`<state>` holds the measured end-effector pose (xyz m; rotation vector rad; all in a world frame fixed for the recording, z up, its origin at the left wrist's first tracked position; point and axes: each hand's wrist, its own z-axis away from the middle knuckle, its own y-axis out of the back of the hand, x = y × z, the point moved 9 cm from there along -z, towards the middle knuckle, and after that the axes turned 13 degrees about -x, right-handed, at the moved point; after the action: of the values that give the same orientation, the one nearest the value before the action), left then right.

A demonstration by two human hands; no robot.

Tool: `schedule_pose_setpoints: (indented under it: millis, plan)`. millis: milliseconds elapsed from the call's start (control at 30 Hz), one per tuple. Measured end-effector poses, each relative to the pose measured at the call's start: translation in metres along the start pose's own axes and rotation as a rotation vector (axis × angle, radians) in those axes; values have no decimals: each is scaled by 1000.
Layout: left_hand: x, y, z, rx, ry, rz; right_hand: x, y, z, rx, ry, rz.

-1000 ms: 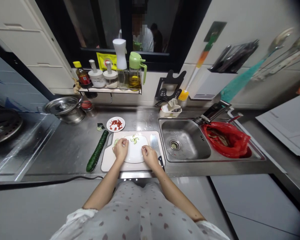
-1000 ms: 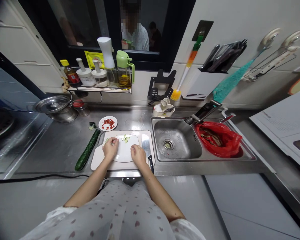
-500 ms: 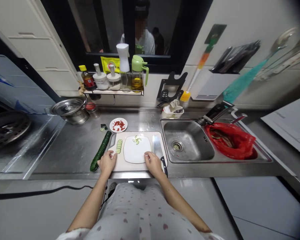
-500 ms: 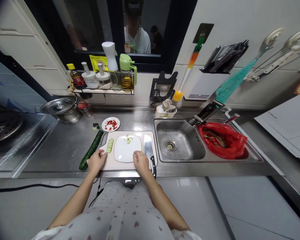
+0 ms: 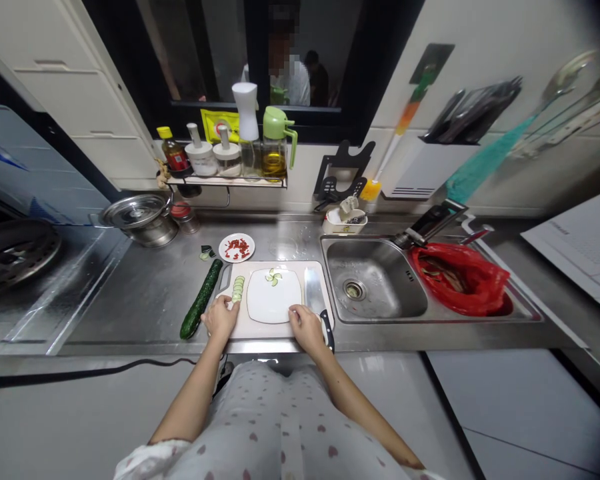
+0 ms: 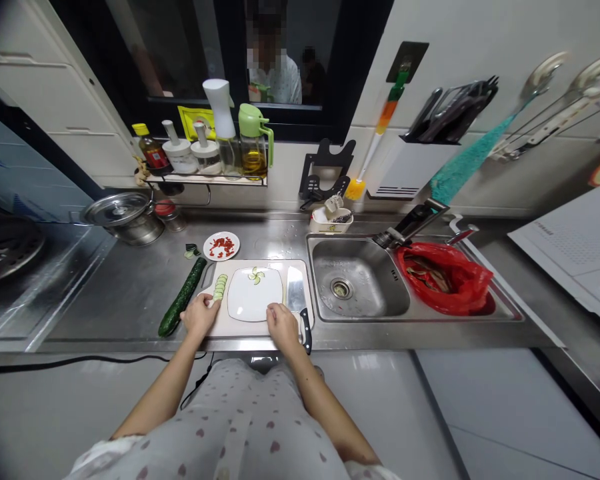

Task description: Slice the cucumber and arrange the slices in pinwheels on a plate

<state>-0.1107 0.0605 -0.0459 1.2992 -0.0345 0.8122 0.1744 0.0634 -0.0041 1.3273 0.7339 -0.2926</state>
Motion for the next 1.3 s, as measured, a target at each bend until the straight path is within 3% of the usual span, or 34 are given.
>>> schedule_pose_setpoints:
  millis: [200, 333, 433, 600, 767, 933, 1133, 1300]
  plan:
    - [-9, -4, -3, 33, -2, 154, 0, 2, 0, 5, 0, -15]
    - [-18, -6, -9, 42, -18, 405, -1, 3, 0, 7, -6, -39]
    - [-14, -11, -11, -28, -58, 688, -4, 5, -2, 10, -5, -79]
    - [32, -8, 3, -230, -214, 977, -20, 17, -19, 15, 30, -186]
    - [82, 4, 30, -376, -400, 923, -60, 29, -35, -23, 223, -171]
    - [102, 4, 43, -409, -489, 848, -79, 23, -38, -111, 309, -102]
    - [94, 1, 42, -359, -370, 921, -69, 22, -37, -94, 260, -133]
    - [87, -20, 47, -520, -182, 988, -68, 30, -37, -59, 267, -141]
